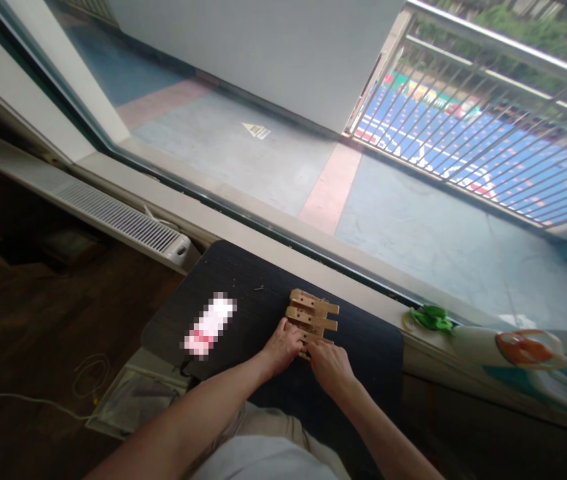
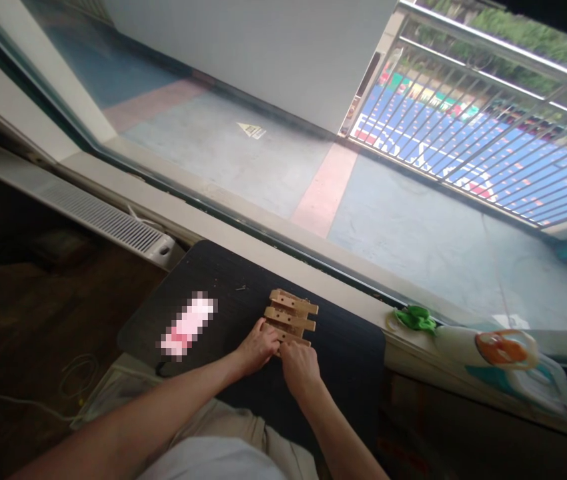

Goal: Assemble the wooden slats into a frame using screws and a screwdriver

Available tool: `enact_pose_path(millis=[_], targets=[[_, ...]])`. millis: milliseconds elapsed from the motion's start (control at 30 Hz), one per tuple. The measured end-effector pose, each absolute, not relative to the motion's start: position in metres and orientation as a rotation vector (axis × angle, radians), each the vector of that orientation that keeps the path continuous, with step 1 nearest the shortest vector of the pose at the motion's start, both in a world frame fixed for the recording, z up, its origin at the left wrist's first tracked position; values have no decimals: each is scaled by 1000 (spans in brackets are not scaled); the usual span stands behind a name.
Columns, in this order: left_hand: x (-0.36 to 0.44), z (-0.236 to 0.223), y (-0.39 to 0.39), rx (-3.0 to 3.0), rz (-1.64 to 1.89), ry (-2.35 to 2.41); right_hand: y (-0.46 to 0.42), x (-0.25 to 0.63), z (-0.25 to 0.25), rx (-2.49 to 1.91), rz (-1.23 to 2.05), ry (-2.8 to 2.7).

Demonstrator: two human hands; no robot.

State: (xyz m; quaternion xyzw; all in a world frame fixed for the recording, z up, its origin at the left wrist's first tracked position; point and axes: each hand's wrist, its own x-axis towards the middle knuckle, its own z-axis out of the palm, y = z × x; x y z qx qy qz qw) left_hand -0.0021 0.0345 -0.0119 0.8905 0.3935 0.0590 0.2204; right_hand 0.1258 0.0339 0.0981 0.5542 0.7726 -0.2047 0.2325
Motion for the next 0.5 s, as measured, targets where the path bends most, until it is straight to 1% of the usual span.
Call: enact_pose_path(millis=[267,500], targets=[[1,-12,34,2424,183,1138,26,123,86,1657,-538,2039],[4,-8,33,2412,173,1189,24,125,97,1662,-562,2064]])
